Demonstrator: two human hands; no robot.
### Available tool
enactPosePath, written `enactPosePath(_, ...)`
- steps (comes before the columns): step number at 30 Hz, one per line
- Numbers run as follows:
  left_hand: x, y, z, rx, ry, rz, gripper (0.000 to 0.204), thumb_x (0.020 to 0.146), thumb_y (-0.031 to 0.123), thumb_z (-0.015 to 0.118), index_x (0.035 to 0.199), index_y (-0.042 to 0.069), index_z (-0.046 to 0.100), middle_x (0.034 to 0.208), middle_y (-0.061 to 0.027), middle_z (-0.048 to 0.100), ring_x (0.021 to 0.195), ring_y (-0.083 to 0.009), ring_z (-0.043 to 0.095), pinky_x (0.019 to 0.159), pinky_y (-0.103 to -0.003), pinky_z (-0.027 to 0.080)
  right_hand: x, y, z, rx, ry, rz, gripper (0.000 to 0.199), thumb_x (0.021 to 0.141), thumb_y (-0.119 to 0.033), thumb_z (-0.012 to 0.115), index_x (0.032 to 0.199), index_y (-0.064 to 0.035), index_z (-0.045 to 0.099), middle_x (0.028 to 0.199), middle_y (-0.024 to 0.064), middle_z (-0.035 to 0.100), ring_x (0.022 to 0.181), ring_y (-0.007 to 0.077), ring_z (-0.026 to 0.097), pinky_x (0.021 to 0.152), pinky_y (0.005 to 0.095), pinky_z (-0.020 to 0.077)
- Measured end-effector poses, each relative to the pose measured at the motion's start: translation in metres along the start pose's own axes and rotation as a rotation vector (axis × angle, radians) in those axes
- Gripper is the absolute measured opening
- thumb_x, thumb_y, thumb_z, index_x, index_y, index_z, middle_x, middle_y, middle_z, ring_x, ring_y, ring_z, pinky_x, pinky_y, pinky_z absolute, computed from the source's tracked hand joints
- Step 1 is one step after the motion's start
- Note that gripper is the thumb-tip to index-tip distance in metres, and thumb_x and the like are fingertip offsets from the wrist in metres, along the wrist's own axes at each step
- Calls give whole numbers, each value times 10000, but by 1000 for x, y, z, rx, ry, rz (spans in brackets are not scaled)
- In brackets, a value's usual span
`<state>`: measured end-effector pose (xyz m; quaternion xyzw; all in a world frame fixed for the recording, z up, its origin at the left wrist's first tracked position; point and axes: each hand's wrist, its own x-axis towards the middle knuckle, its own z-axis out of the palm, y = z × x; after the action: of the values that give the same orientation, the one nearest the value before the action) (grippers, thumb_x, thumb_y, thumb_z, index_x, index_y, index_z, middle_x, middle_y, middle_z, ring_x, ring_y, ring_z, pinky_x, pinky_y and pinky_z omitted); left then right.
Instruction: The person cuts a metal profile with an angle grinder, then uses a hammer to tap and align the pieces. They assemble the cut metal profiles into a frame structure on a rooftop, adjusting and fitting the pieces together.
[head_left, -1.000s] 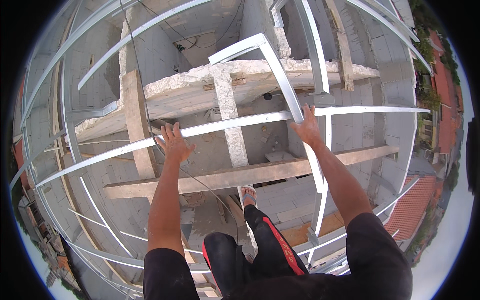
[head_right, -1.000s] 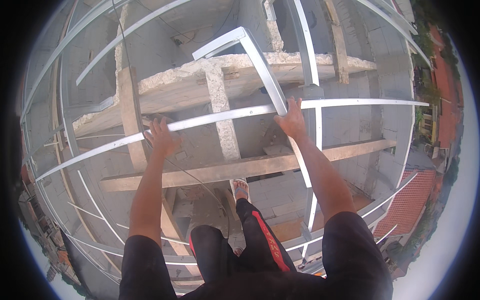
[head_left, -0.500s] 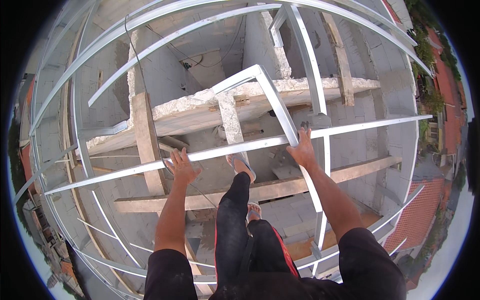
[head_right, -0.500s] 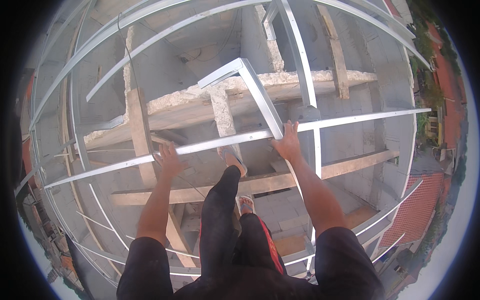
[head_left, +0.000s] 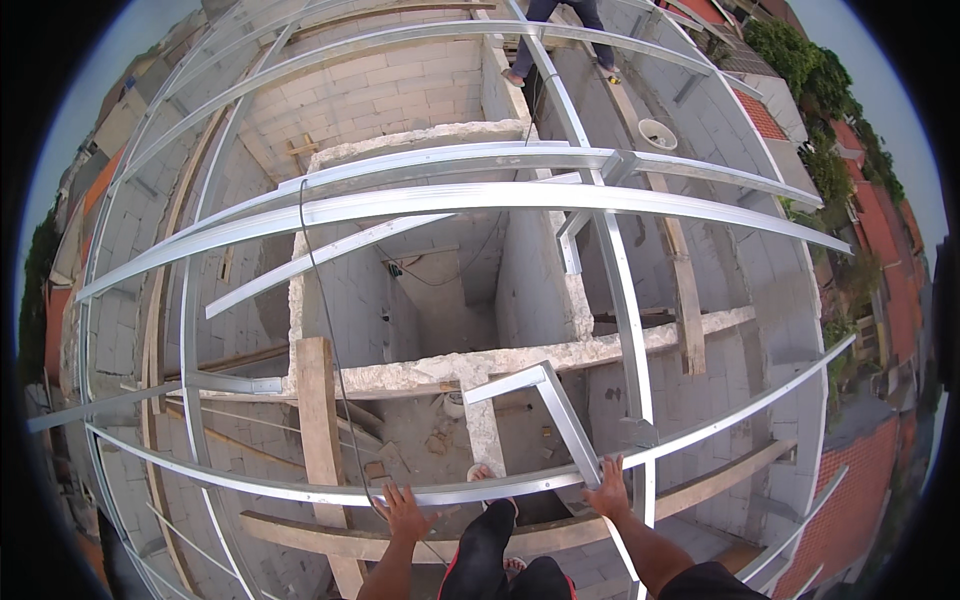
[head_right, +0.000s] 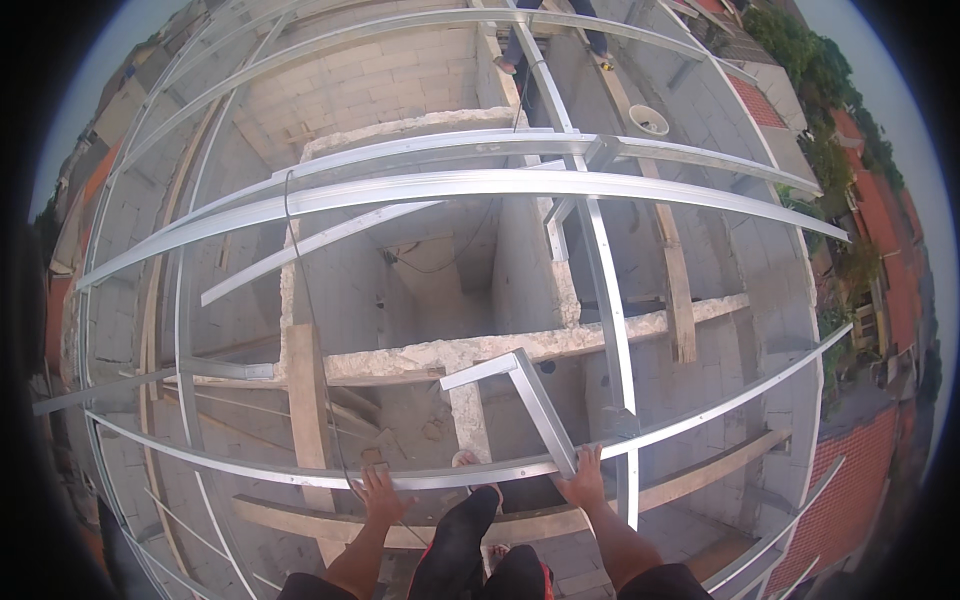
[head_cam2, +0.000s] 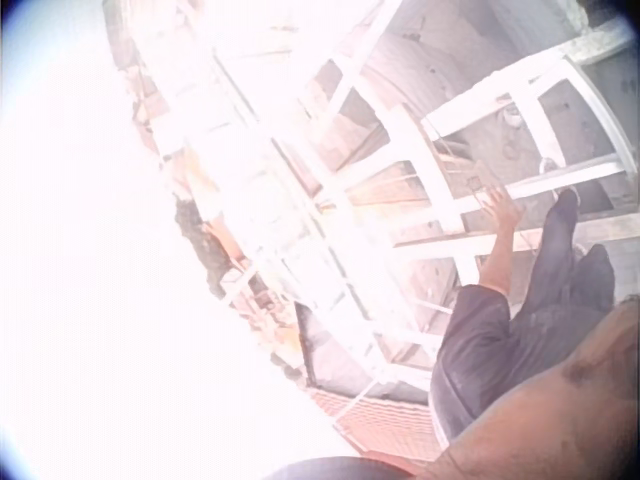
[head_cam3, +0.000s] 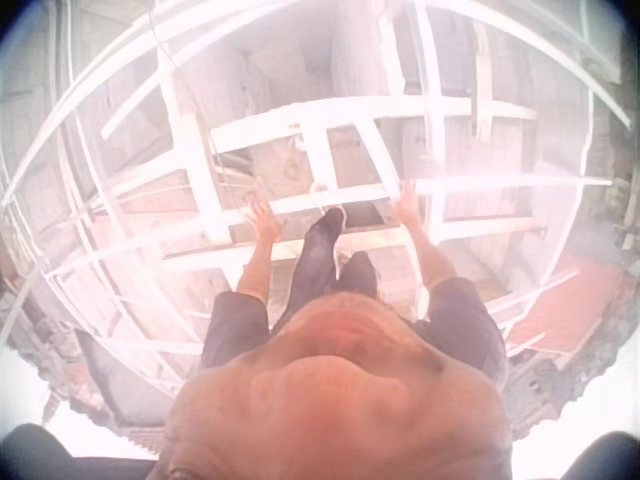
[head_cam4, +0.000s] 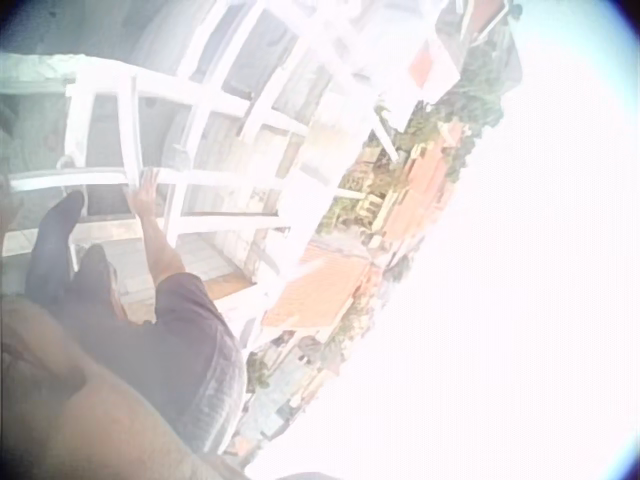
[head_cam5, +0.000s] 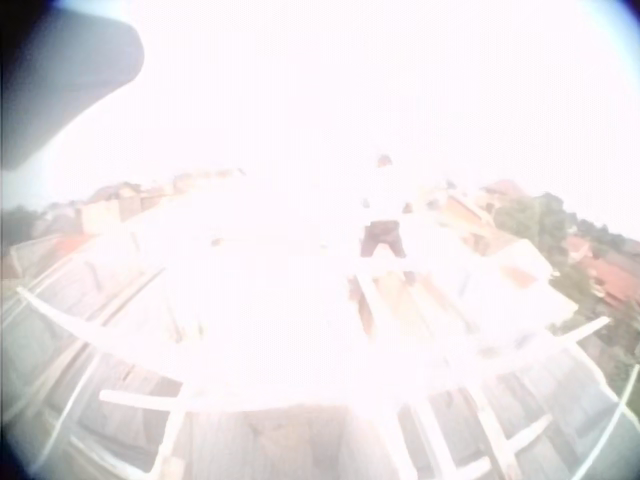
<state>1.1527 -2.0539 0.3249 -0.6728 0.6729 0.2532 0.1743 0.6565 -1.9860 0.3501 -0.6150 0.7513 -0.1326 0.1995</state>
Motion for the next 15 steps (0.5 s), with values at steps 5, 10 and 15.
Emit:
enactPosePath(5, 7, -7, 2, -117, 6, 18, 1209, 830, 875, 626, 1616, -11, 382, 1707, -355, 237, 1645, -499, 27, 1229, -779, -83, 17, -1, -26, 118, -227, 316, 947, 725, -293, 901, 1473, 70, 447, 1453, 330, 548, 1406, 520, 503, 1202, 556, 420)
enactPosePath(10, 5, -1, -23, -115, -97, -27, 1222, 852, 912, 555, 1632, -9, 369, 1710, -361, 238, 1653, -486, 2, 1236, -768, -80, 62, -54, -143, 49, -256, 474, 867, 700, -250, 876, 1430, 38, 505, 1291, 304, 668, 1243, 481, 643, 1069, 514, 524)
enactPosePath(15, 15, -4, -24, -166, -179, -73, 1153, 876, 876, 568, 1648, 42, 378, 1737, -323, 220, 1657, -470, 8, 1245, -763, -71, 55, -73, -278, -40, -13, 377, 807, 720, -202, 864, 1414, 33, 527, 1226, 295, 682, 1185, 484, 662, 1035, 523, 529)
